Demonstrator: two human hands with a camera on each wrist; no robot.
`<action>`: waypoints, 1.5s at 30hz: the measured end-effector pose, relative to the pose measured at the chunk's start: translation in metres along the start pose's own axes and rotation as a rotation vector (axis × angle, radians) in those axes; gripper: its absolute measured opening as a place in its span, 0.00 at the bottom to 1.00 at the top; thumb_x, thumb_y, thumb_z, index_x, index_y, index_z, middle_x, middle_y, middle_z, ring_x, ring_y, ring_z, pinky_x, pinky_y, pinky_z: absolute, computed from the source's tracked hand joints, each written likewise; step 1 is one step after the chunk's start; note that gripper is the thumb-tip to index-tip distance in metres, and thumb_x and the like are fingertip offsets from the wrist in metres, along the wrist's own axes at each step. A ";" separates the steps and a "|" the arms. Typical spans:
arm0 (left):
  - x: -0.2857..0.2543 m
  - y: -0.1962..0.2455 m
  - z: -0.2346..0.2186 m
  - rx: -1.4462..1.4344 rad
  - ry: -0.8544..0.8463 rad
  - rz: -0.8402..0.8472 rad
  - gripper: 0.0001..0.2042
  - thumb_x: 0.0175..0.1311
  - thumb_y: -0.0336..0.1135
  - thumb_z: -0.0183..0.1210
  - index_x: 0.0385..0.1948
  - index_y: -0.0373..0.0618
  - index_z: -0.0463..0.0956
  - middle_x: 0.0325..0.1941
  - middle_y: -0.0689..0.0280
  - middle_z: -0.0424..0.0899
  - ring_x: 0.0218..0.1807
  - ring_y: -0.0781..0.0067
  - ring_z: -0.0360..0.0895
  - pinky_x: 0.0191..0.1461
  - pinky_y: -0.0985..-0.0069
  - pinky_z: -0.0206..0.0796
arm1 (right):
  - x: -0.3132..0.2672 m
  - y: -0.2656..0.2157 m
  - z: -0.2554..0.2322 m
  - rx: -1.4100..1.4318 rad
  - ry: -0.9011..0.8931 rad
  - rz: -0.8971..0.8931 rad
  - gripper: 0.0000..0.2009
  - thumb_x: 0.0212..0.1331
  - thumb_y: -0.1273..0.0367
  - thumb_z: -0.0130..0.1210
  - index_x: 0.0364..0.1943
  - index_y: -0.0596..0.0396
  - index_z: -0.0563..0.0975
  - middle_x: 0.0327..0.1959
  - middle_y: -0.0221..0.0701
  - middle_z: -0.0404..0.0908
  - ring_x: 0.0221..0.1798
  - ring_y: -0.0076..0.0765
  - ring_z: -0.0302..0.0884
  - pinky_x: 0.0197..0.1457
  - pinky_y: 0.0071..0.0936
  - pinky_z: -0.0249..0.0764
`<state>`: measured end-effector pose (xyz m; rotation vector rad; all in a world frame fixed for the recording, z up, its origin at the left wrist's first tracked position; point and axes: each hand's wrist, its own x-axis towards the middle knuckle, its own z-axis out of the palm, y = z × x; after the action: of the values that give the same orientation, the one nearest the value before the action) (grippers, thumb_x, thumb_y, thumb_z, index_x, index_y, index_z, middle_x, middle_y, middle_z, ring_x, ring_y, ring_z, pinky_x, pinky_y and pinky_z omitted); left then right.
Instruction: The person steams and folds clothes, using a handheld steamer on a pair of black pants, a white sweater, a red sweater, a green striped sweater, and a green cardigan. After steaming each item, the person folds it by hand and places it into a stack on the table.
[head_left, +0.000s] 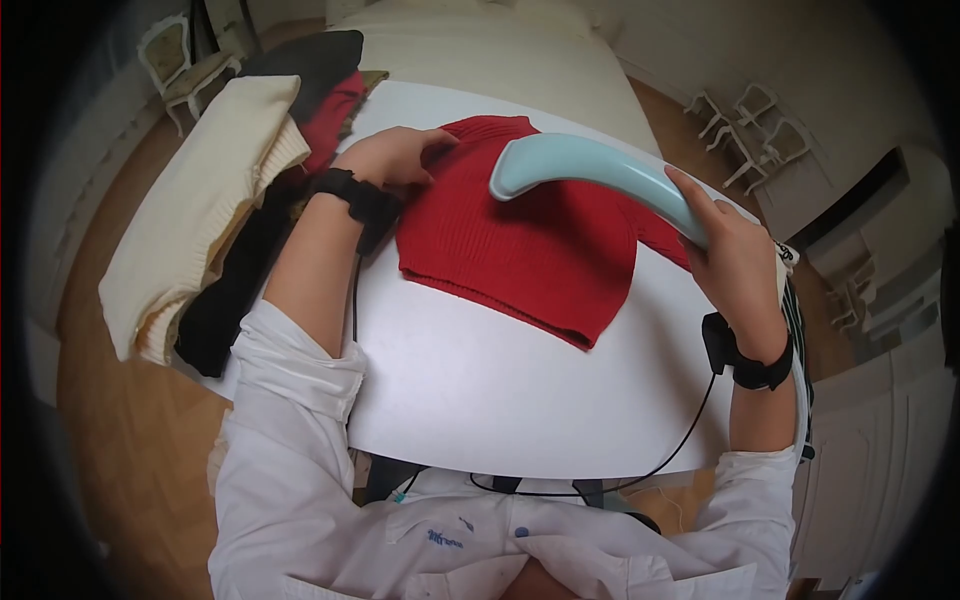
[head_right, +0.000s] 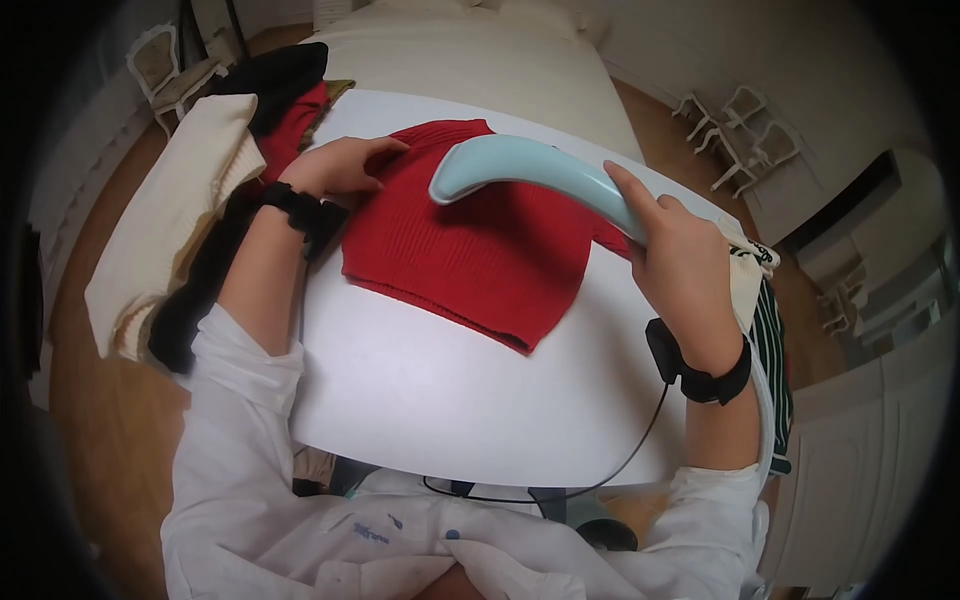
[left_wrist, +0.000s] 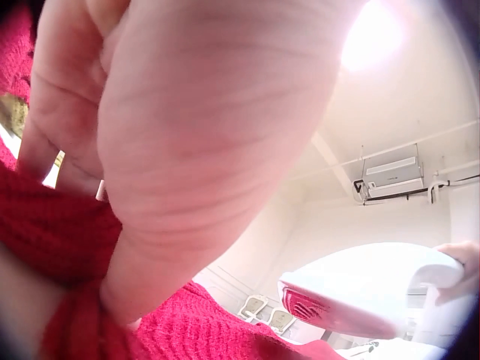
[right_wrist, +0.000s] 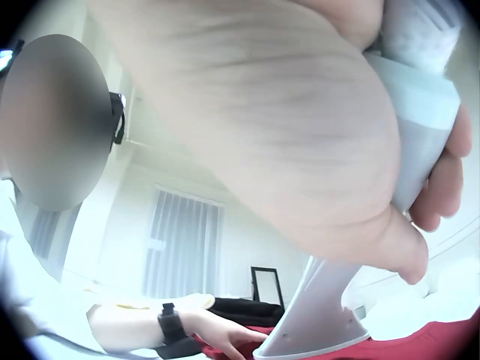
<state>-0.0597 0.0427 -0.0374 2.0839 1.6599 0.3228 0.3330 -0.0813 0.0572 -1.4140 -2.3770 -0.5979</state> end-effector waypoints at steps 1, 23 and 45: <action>0.002 -0.001 0.001 0.001 0.000 0.003 0.35 0.62 0.31 0.69 0.73 0.66 0.69 0.62 0.56 0.85 0.61 0.52 0.83 0.66 0.63 0.75 | -0.001 0.006 0.010 -0.099 -0.011 0.014 0.36 0.55 0.76 0.67 0.70 0.28 0.75 0.30 0.37 0.81 0.29 0.47 0.83 0.35 0.41 0.78; -0.014 0.015 -0.004 -0.063 -0.062 0.005 0.54 0.40 0.35 0.81 0.77 0.58 0.62 0.66 0.50 0.82 0.66 0.52 0.80 0.70 0.65 0.72 | 0.023 -0.015 0.080 -0.188 0.099 0.010 0.32 0.59 0.77 0.55 0.72 0.46 0.72 0.27 0.39 0.79 0.29 0.47 0.81 0.32 0.43 0.79; -0.003 0.013 0.000 -0.091 -0.084 -0.120 0.44 0.48 0.28 0.70 0.75 0.55 0.65 0.63 0.49 0.82 0.61 0.53 0.82 0.65 0.66 0.74 | -0.051 -0.025 -0.050 -0.037 -0.299 0.057 0.40 0.51 0.82 0.63 0.70 0.30 0.73 0.29 0.39 0.80 0.32 0.47 0.84 0.38 0.41 0.79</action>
<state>-0.0493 0.0379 -0.0308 1.8969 1.6804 0.2628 0.3373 -0.1548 0.0719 -1.6844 -2.5491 -0.4436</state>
